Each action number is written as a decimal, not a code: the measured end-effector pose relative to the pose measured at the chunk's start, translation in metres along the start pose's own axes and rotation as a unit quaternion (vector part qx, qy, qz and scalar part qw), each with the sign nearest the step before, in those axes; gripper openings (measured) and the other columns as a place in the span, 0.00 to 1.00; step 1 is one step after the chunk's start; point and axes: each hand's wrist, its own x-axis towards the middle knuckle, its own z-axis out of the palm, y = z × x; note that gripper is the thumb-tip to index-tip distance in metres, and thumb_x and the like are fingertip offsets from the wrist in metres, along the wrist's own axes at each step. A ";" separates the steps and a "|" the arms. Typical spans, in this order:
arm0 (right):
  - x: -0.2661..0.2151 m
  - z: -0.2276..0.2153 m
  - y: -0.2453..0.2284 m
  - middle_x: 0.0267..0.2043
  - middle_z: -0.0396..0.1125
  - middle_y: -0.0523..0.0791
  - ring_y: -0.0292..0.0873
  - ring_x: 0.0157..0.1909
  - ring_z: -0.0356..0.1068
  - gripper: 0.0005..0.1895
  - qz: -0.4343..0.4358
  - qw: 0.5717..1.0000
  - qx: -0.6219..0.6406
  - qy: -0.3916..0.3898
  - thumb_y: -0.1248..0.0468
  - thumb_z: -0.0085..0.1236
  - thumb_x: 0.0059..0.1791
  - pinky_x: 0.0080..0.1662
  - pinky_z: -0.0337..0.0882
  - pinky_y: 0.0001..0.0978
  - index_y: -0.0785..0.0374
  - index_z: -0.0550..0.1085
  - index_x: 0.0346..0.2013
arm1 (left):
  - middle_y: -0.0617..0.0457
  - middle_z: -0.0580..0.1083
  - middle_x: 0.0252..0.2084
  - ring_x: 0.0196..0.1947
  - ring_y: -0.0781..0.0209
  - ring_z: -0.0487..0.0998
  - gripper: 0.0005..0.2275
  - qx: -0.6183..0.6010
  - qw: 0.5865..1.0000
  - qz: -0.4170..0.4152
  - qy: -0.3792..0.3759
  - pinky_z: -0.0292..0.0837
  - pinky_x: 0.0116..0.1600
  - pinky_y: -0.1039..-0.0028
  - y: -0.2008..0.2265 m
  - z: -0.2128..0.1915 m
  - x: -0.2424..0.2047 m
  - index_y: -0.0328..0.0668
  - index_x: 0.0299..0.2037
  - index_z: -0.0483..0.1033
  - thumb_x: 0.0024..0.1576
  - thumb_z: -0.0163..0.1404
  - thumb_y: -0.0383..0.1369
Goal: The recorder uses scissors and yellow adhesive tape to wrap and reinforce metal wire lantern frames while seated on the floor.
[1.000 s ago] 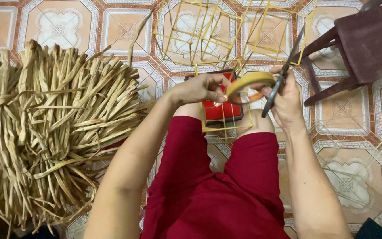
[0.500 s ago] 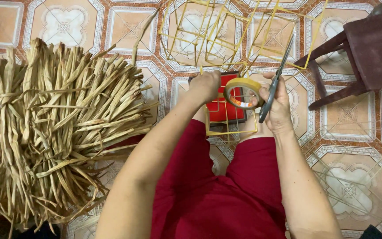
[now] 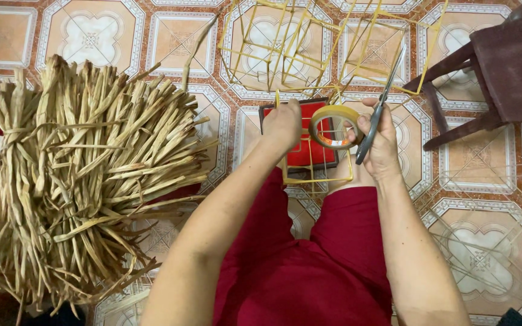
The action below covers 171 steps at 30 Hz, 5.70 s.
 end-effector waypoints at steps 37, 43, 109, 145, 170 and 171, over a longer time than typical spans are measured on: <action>0.027 -0.081 -0.012 0.31 0.65 0.36 0.29 0.27 0.66 0.25 0.085 0.938 -0.334 0.044 0.70 0.68 0.46 0.29 0.67 0.19 0.60 0.73 0.57 | 0.38 0.76 0.37 0.36 0.47 0.79 0.09 -0.047 0.991 0.049 0.114 0.75 0.37 0.61 0.009 0.021 -0.026 0.37 0.45 0.70 0.56 0.54 0.27; 0.014 -0.079 0.004 0.31 0.66 0.37 0.30 0.27 0.68 0.24 0.082 0.945 -0.311 0.051 0.70 0.66 0.47 0.30 0.69 0.20 0.61 0.72 0.57 | 0.46 0.77 0.44 0.42 0.52 0.81 0.11 0.082 0.966 0.195 0.148 0.79 0.41 0.69 0.040 0.060 -0.014 0.44 0.50 0.73 0.58 0.45 0.32; -0.070 -0.018 0.012 0.25 0.67 0.41 0.32 0.17 0.61 0.12 0.243 0.927 -0.223 0.181 0.60 0.60 0.49 0.17 0.60 0.22 0.58 0.75 0.46 | 0.55 0.82 0.40 0.41 0.63 0.82 0.10 -0.255 0.952 0.156 -0.063 0.77 0.48 0.68 0.087 0.032 0.074 0.56 0.47 0.81 0.55 0.59 0.35; -0.011 0.076 -0.077 0.37 0.69 0.46 0.32 0.27 0.66 0.25 -0.087 0.991 -0.085 0.048 0.76 0.56 0.53 0.26 0.66 0.22 0.62 0.62 0.63 | 0.53 0.76 0.34 0.31 0.69 0.74 0.11 -0.699 0.681 -0.029 0.214 0.71 0.35 0.79 -0.068 0.014 -0.150 0.36 0.52 0.74 0.60 0.54 0.27; -0.061 0.007 -0.091 0.48 0.72 0.56 0.39 0.33 0.71 0.20 -0.198 0.928 -0.250 0.190 0.82 0.44 0.54 0.31 0.71 0.26 0.62 0.58 0.57 | 0.53 0.76 0.38 0.37 0.67 0.77 0.09 -0.644 0.748 -0.044 0.158 0.77 0.42 0.76 -0.047 0.020 -0.210 0.40 0.48 0.75 0.60 0.56 0.30; -0.076 0.008 -0.092 0.48 0.72 0.56 0.39 0.33 0.71 0.20 -0.193 0.929 -0.252 0.189 0.82 0.44 0.54 0.31 0.71 0.26 0.62 0.58 0.57 | 0.53 0.76 0.38 0.37 0.67 0.77 0.09 -0.644 0.747 -0.050 0.157 0.77 0.42 0.76 -0.050 0.009 -0.214 0.40 0.48 0.75 0.60 0.56 0.30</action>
